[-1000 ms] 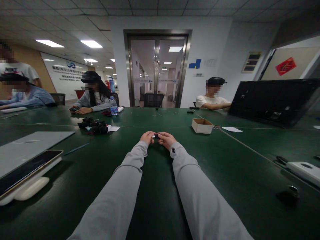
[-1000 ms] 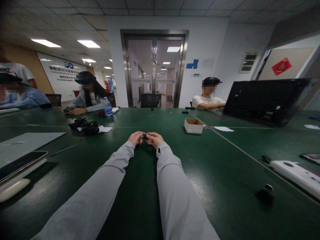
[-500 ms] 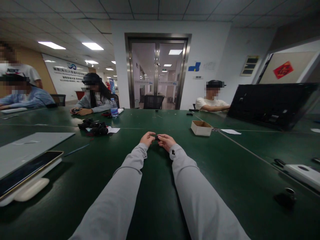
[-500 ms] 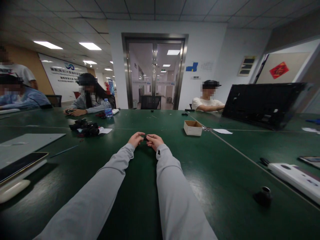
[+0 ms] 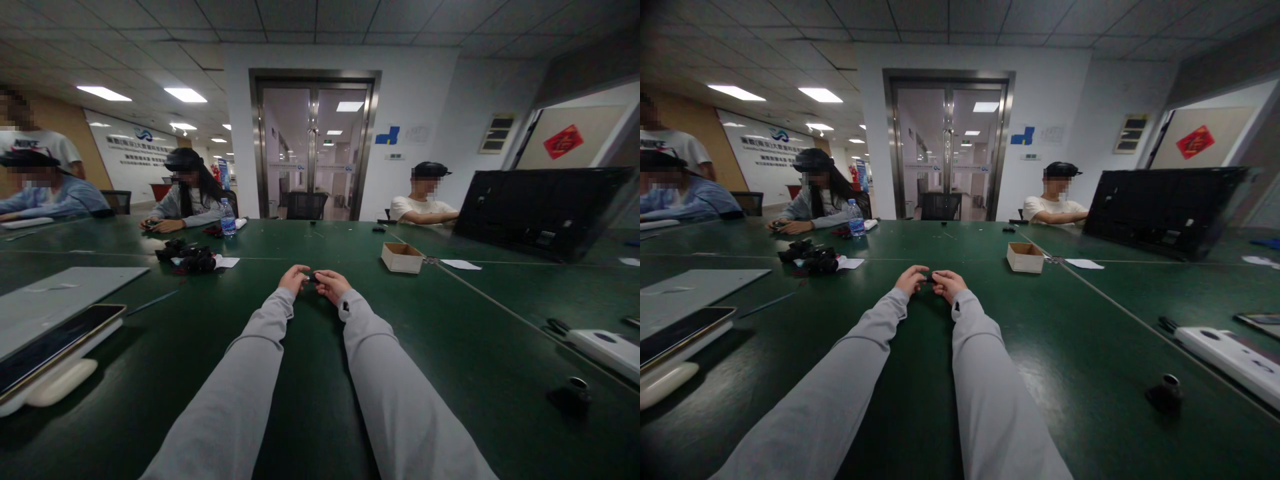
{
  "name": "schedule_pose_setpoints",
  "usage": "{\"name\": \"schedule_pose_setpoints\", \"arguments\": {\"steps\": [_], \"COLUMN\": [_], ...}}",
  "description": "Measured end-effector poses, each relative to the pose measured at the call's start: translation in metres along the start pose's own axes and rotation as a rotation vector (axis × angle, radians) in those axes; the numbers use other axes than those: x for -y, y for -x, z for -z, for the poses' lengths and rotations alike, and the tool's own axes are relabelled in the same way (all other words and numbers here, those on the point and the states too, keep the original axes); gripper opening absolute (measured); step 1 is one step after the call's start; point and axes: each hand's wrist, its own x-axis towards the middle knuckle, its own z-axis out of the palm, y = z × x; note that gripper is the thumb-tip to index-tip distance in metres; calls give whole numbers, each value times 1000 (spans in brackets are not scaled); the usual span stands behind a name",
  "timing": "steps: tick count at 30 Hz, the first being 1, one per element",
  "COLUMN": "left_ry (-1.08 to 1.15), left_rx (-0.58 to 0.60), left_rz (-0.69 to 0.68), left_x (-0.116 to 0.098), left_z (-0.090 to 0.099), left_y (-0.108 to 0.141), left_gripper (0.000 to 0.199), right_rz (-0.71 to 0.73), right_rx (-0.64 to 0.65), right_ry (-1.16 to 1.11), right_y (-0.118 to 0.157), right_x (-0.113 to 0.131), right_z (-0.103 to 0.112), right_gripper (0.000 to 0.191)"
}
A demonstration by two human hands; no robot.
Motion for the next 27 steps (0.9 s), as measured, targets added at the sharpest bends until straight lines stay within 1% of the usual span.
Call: {"name": "schedule_pose_setpoints", "arguments": {"steps": [4, 7, 11, 15, 19, 23, 27], "left_ry": [18, 18, 9, 8, 0, -1, -8], "left_rx": [16, 8, 15, -5, -1, -5, 13], "left_rz": [-28, -39, -31, -26, -27, -47, -27], "left_x": [2, 1, 0, 0, 3, 4, 3], "left_z": [0, 0, 0, 0, 0, 0, 0], "left_y": [-1, 0, 1, 1, -1, -2, -1], "left_gripper": [25, 28, 24, 33, 29, 29, 26], "right_rz": [-3, 5, 2, 9, 9, 8, 12], "right_rx": [-5, 6, 17, 20, 22, 29, 30], "right_ry": [-1, -5, -12, -7, -2, -8, -21], "right_y": [0, 1, 1, 0, 0, 0, -1], "right_x": [0, 0, 0, 0, 0, 0, -1], "right_z": [0, 0, 0, 0, 1, 1, 1], "right_gripper": [14, 14, 15, 14, 14, 14, 14]}}
